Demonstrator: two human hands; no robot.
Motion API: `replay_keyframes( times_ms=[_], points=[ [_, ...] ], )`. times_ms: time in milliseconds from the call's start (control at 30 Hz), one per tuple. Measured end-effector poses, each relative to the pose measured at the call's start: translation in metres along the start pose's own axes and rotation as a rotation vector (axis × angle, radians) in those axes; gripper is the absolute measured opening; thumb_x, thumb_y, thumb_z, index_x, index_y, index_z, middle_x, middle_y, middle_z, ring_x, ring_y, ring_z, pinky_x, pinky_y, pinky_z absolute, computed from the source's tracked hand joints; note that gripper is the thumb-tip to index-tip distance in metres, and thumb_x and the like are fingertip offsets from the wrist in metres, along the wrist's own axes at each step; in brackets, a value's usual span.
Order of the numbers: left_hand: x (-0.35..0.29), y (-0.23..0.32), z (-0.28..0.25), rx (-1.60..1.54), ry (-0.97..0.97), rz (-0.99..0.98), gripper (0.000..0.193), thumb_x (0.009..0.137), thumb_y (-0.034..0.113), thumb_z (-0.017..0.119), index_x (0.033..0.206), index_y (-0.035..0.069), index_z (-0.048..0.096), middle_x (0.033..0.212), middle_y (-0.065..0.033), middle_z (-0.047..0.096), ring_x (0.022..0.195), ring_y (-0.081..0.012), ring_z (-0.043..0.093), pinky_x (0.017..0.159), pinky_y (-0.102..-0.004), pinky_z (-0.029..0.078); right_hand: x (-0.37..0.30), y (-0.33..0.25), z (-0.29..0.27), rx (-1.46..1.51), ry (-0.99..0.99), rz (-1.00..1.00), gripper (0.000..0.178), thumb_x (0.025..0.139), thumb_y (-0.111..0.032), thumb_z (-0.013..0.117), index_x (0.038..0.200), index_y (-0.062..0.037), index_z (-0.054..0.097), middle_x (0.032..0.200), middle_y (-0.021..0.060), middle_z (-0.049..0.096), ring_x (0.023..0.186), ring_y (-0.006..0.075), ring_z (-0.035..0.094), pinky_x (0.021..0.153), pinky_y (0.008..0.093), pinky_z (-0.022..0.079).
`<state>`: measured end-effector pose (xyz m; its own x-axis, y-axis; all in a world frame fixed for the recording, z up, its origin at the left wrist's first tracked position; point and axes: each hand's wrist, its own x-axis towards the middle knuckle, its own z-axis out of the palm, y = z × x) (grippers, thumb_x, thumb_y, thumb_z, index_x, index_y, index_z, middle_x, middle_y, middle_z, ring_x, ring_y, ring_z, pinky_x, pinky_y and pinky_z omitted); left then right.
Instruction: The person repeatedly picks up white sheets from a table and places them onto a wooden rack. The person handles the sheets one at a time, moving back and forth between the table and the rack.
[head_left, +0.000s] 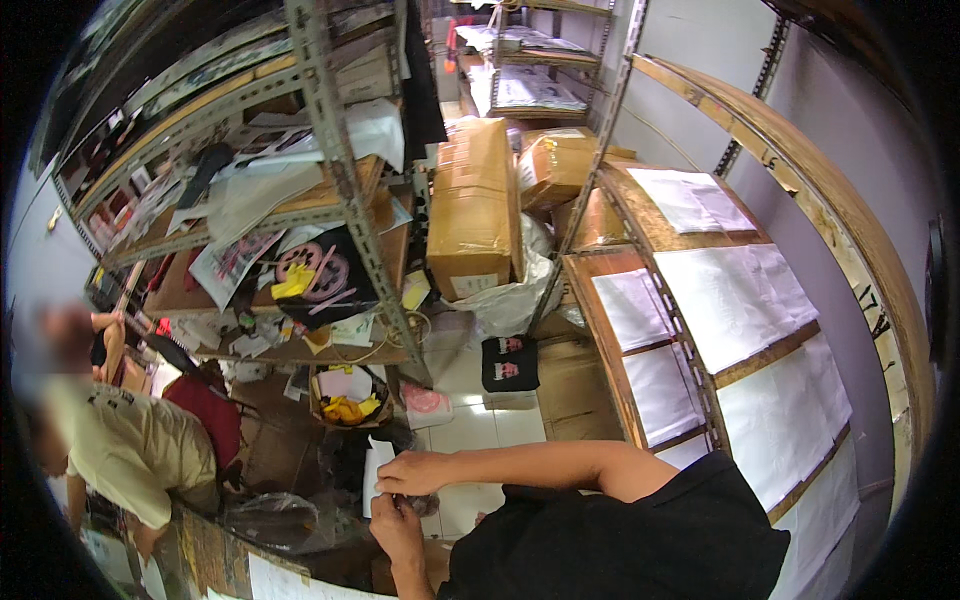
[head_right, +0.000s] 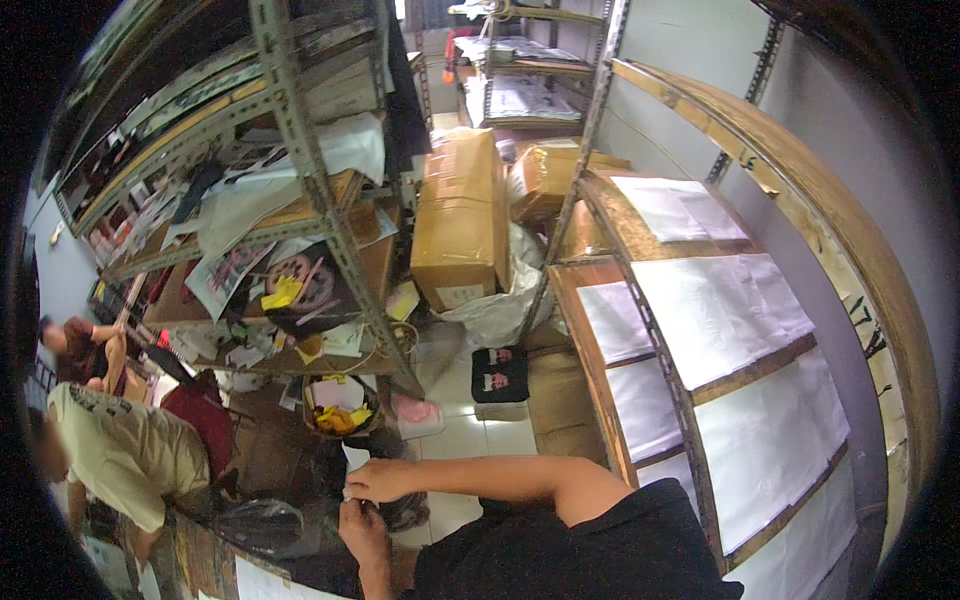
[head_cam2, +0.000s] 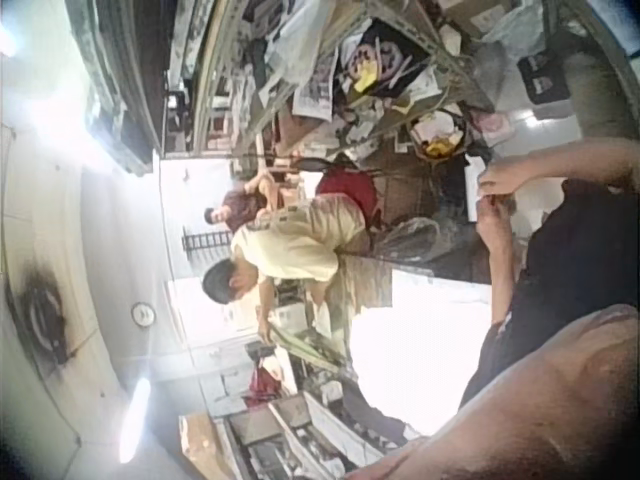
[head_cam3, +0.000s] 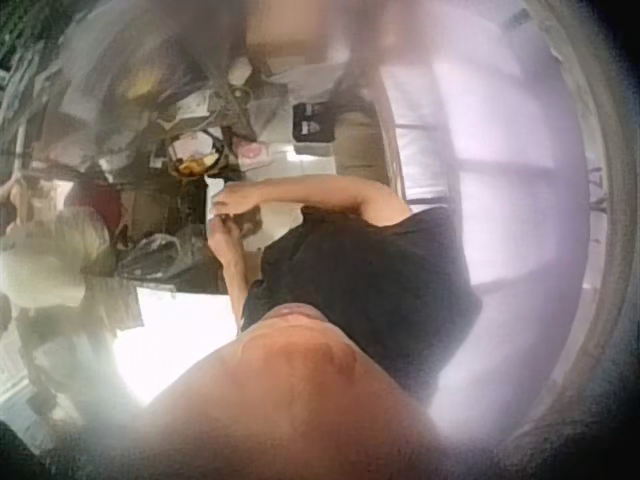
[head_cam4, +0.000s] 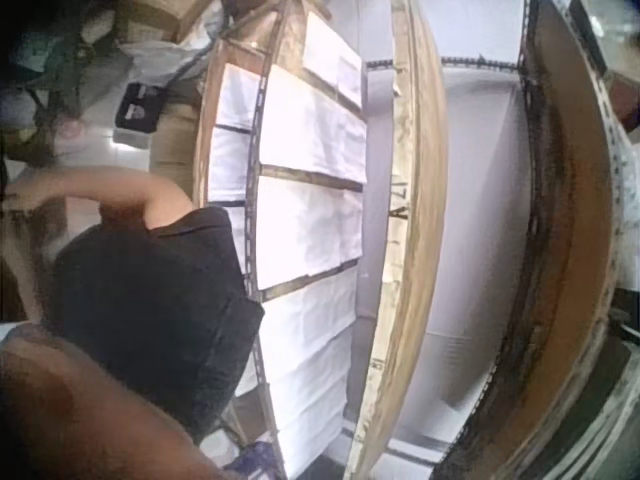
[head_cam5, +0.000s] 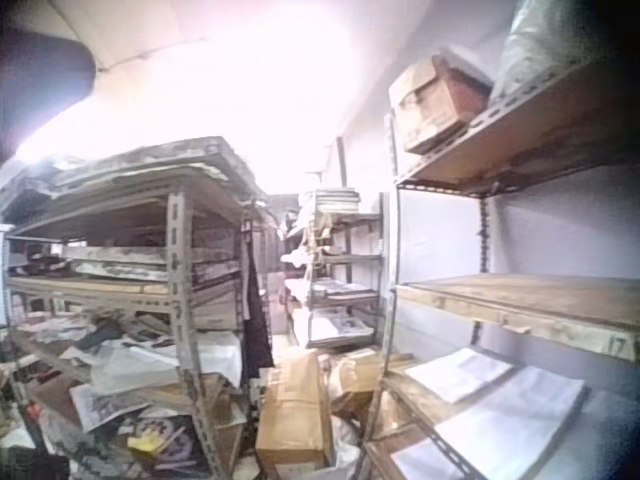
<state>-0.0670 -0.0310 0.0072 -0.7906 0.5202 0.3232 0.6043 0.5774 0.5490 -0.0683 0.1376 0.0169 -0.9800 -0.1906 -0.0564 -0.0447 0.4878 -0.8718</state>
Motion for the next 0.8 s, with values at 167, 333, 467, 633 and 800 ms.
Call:
replay_keyframes(
  times_ms=[167, 333, 467, 633, 800],
  points=[
    [0.049, 0.086, 0.018, -0.348, -0.047, 0.12, 0.021, 0.082, 0.002, 0.066, 0.102, -0.004, 0.063, 0.079, -0.0137, 0.057, 0.061, -0.0248, 0.058, 0.054, -0.0336, 0.047, -0.032, 0.045, -0.104, -0.151, 0.162, 0.124, 0.02, 0.086, -0.021, 0.058, 0.094, -0.0038, 0.064, 0.091, 0.0171, 0.068, 0.085, 0.0347, 0.066, 0.074, 0.0445, 0.05],
    [0.074, 0.117, 0.058, -0.442, -0.047, 0.255, 0.021, 0.082, 0.004, 0.067, 0.102, -0.003, 0.064, 0.078, -0.0128, 0.058, 0.063, -0.0231, 0.057, 0.059, -0.0335, 0.048, -0.117, 0.047, -0.27, -0.236, 0.432, 0.066, 0.028, 0.087, -0.012, 0.058, 0.113, -0.0046, 0.05, 0.087, 0.0145, 0.063, 0.082, 0.0247, 0.063, 0.072, 0.0401, 0.05],
    [0.062, 0.093, 0.117, -0.268, -0.224, 0.196, 0.017, 0.084, 0.008, 0.064, 0.098, -0.003, 0.067, 0.078, -0.0155, 0.061, 0.069, -0.0285, 0.062, 0.066, -0.0363, 0.05, -0.234, 0.046, -0.397, -0.302, 0.77, 0.238, 0.038, 0.084, -0.022, 0.067, 0.114, -0.0037, 0.053, 0.1, 0.0105, 0.061, 0.093, 0.0216, 0.06, 0.081, 0.0367, 0.051],
    [-0.013, 0.016, 0.199, -0.15, -0.584, -0.081, 0.024, 0.087, 0.017, 0.063, 0.099, -0.003, 0.069, 0.085, -0.0198, 0.067, 0.077, -0.0322, 0.066, 0.071, -0.0406, 0.051, -0.398, 0.074, -0.507, -0.074, 1.209, 0.52, 0.029, 0.085, -0.023, 0.069, 0.104, -0.0031, 0.061, 0.076, 0.0018, 0.059, 0.062, 0.01, 0.054, 0.051, 0.0262, 0.044],
    [-0.088, -0.036, 0.243, 0.017, -0.931, -0.381, 0.025, 0.087, 0.019, 0.063, 0.097, -0.003, 0.07, 0.081, -0.0198, 0.067, 0.074, -0.0318, 0.066, 0.071, -0.042, 0.051, -0.545, 0.139, -0.546, 0.017, 1.674, 0.646, 0.019, 0.086, -0.025, 0.068, 0.098, -0.0128, 0.06, 0.073, -0.0023, 0.057, 0.055, 0.0074, 0.051, 0.045, 0.0231, 0.04]
  ],
)
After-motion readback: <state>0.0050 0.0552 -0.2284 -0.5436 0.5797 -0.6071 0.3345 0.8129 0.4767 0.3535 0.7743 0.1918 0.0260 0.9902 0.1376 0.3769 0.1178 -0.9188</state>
